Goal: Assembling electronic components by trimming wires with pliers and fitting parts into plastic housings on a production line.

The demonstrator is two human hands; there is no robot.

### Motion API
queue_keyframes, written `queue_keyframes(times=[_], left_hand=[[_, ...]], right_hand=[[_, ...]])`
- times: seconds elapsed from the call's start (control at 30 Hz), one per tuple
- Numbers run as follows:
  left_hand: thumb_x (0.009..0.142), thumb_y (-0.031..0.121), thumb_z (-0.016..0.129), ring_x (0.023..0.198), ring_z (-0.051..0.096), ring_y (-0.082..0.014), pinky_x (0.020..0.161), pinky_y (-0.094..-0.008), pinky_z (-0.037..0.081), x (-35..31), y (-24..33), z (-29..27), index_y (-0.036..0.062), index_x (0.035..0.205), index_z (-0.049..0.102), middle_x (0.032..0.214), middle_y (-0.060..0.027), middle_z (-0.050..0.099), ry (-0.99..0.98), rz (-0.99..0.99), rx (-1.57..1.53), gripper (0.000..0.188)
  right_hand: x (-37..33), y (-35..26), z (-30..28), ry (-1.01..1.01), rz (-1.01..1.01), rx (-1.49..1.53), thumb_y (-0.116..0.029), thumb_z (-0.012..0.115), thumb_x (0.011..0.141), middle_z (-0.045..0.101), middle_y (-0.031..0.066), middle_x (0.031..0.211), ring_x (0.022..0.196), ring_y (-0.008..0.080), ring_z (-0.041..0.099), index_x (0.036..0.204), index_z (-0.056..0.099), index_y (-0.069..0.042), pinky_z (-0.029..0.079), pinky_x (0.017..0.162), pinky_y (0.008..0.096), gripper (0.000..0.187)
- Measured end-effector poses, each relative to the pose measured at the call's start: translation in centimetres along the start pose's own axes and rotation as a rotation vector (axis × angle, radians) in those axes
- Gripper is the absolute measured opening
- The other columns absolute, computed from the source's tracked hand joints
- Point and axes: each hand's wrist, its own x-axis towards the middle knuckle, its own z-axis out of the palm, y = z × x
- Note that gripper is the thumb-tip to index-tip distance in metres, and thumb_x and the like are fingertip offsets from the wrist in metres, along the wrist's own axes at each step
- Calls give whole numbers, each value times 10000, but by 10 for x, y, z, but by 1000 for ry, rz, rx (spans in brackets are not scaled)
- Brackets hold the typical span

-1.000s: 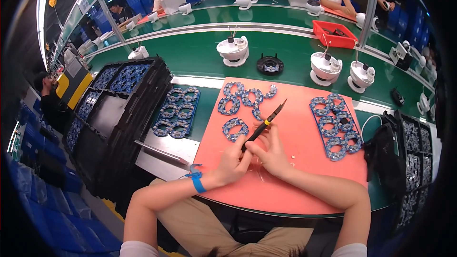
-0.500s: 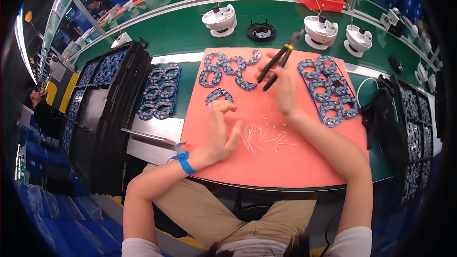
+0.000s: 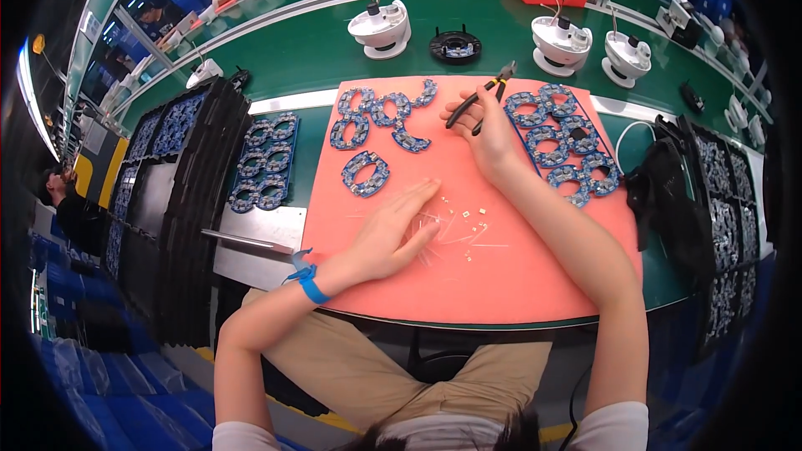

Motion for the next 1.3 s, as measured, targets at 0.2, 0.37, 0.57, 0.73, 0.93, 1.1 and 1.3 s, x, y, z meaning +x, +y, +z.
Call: queue_keyframes(times=[0.2, 0.37, 0.57, 0.73, 0.93, 1.1, 1.3], left_hand=[[939, 165, 517, 1307, 438, -354, 1081, -412, 345, 20, -1, 5, -28, 1341, 466, 1376, -221, 481, 107, -28, -96, 449], [906, 114, 560, 1178, 551, -344, 981, -409, 438, 21, 11, 13, -11, 1097, 615, 1233, -200, 588, 10, 2, -148, 235], [878, 81, 590, 1051, 577, -358, 915, -429, 453, -19, 18, -2, -18, 1109, 602, 1095, -178, 605, 384, -300, -88, 252], [868, 154, 629, 1228, 458, -393, 1046, -450, 349, -62, 8, 1, -74, 1297, 456, 1292, -267, 489, 454, -398, 356, 516], [876, 104, 607, 1341, 368, -382, 1102, -432, 306, -50, 30, 7, -51, 1318, 453, 1436, -244, 384, 258, -298, 399, 493], [867, 214, 644, 1308, 374, -430, 1082, -463, 316, -49, 25, 15, -53, 1275, 465, 1416, -281, 368, 340, -320, 62, 520], [853, 237, 661, 1291, 380, -432, 1065, -474, 332, -38, 38, 24, -52, 1273, 459, 1390, -281, 379, 234, -278, 494, 548]], right_hand=[[2, 3, 1, -13, -20, -41, -501, 375, 993, 629, 176, 989, 926, 267, 655, 1186, 448, 0, 491, 839, 377, 541], [4, 1, 0, -19, 25, 35, -504, 351, 996, 630, 185, 997, 954, 290, 652, 1159, 453, 0, 484, 873, 394, 539], [5, -3, -2, -38, 43, 75, -495, 379, 988, 624, 171, 920, 882, 280, 662, 1098, 437, -6, 505, 805, 381, 505], [6, -1, -1, -43, 31, 15, -491, 388, 985, 629, 149, 912, 861, 247, 665, 1125, 432, -21, 500, 769, 349, 492], [12, 8, -7, -79, 39, -12, -533, 414, 969, 644, 162, 968, 916, 257, 661, 1181, 456, -12, 500, 809, 354, 564], [10, 12, -1, -82, 46, -7, -522, 408, 971, 652, 154, 962, 906, 247, 667, 1181, 457, -18, 496, 798, 346, 548], [16, 15, -7, -80, 24, -30, -465, 405, 988, 649, 139, 929, 869, 237, 674, 1136, 455, -40, 503, 762, 327, 453]])
